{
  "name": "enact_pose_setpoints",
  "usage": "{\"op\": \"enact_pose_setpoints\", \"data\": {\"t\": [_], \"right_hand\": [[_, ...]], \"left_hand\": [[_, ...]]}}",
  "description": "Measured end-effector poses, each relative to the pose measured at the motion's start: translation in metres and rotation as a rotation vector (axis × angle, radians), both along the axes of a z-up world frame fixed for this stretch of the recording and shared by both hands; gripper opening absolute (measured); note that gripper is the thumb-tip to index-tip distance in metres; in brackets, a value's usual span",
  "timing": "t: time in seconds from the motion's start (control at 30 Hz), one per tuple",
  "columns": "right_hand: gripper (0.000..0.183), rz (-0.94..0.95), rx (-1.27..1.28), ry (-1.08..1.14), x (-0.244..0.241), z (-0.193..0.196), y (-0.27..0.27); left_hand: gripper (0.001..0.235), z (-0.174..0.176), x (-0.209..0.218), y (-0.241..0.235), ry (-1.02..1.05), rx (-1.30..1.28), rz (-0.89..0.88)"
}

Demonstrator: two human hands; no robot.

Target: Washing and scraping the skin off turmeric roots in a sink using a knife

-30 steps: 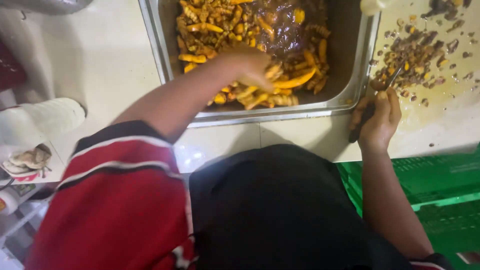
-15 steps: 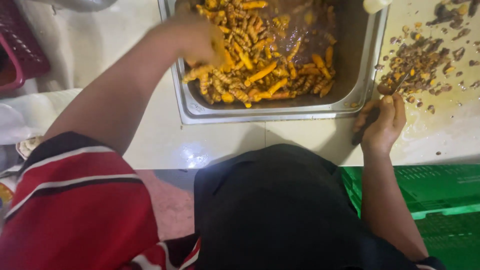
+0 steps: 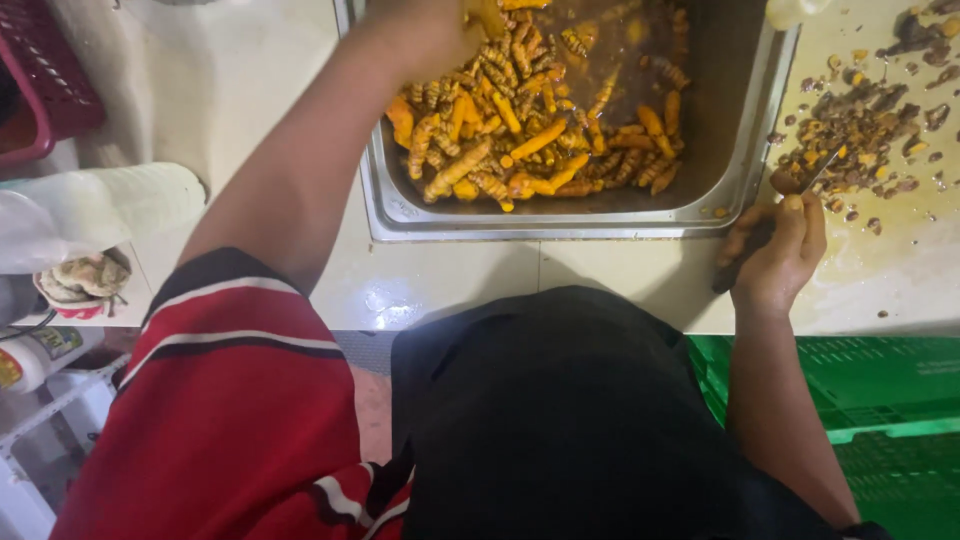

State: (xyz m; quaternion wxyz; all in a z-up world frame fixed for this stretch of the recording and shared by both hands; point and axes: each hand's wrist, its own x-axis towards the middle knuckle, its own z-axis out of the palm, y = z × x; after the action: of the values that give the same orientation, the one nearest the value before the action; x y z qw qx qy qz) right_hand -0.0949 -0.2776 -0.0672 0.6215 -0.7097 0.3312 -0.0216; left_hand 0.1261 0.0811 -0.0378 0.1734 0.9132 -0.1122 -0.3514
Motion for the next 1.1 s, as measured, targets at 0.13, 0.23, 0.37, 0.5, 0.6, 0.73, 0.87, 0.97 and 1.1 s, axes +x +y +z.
{"op": "enact_pose_setpoints", "data": {"t": [0.13,0.23,0.37,0.5,0.6,0.73,0.87,0.97,1.1], "right_hand": [[0.026,-0.058,0.034,-0.019,-0.001,-0.009,-0.002],[0.035,-0.036,0.056,-0.048,-0.003,-0.015,-0.008],[0.036,0.008,0.016,0.003,0.002,0.008,0.004],[0.036,0.001,-0.006,0.035,0.003,0.009,0.005],[0.035,0.016,0.012,0.003,0.000,-0.002,-0.003],[0.038,0.034,-0.014,0.002,0.000,0.003,-0.002],[0.037,0.010,-0.002,0.006,0.000,0.002,-0.001],[0.029,-0.029,0.042,0.017,-0.002,-0.003,-0.002],[0.031,0.072,-0.044,0.080,-0.001,0.025,0.019]], "left_hand": [[0.047,-0.056,-0.006,0.007,-0.130,-0.098,-0.170],[0.046,-0.003,-0.014,0.007,-0.090,-0.065,0.185],[0.025,-0.039,-0.021,0.039,-0.393,-0.153,0.088],[0.035,-0.004,-0.037,0.028,-0.093,0.076,-0.084],[0.052,-0.029,-0.045,0.029,-0.050,0.181,-0.227],[0.032,-0.061,-0.042,0.032,-0.254,0.254,-0.492],[0.034,-0.043,-0.035,0.034,-0.183,0.242,-0.540],[0.026,-0.029,-0.038,0.033,-0.213,-0.137,-0.259],[0.032,0.029,-0.065,-0.001,0.202,-0.602,0.456]]}}
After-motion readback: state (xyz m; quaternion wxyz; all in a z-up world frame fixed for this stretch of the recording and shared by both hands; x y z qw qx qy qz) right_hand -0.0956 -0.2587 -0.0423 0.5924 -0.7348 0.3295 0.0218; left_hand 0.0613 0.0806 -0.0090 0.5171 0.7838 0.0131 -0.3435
